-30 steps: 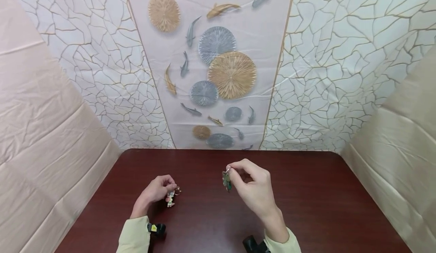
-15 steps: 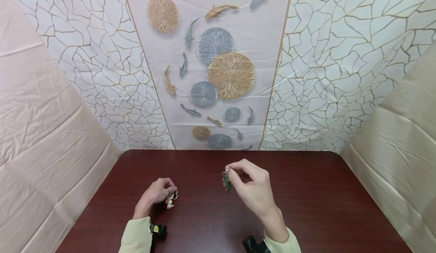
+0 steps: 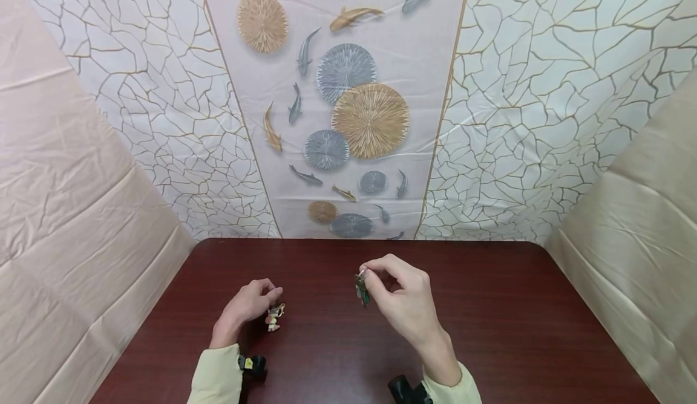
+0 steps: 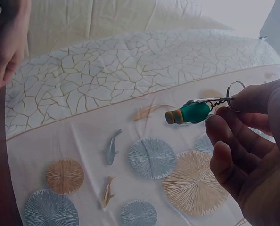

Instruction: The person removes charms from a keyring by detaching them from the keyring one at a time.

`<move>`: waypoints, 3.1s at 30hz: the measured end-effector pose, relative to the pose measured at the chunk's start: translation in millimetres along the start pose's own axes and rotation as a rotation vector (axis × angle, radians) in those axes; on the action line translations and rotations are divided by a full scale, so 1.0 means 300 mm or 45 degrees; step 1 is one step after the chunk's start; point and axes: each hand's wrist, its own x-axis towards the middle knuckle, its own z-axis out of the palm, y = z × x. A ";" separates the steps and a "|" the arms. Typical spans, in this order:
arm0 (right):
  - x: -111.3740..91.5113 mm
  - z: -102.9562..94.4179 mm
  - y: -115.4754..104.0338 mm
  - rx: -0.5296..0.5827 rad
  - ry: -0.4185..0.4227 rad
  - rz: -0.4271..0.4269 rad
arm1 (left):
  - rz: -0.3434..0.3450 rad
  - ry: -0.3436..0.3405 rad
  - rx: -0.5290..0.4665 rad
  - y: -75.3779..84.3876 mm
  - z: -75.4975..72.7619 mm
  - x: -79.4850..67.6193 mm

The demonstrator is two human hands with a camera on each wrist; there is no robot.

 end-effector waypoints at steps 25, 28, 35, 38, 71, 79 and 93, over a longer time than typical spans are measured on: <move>-0.014 0.008 0.003 -0.002 -0.049 -0.027 | 0.463 0.329 0.045 0.343 -0.099 -0.231; -0.014 0.008 0.000 0.015 -0.056 -0.044 | 0.554 0.371 0.047 0.374 -0.101 -0.265; -0.013 0.010 -0.012 0.033 -0.060 -0.080 | 0.779 0.432 0.016 0.424 -0.093 -0.328; -0.011 0.012 -0.019 0.042 -0.061 -0.091 | 0.867 0.411 -0.059 0.438 -0.085 -0.334; -0.008 0.020 -0.055 0.140 -0.072 -0.335 | 1.122 -0.055 -0.345 0.528 -0.015 -0.291; -0.012 0.020 -0.055 0.137 -0.057 -0.346 | 1.198 -0.131 -0.380 0.529 -0.002 -0.294; -0.025 0.011 -0.096 0.065 -0.041 -0.171 | 1.332 0.031 -0.398 0.547 0.002 -0.302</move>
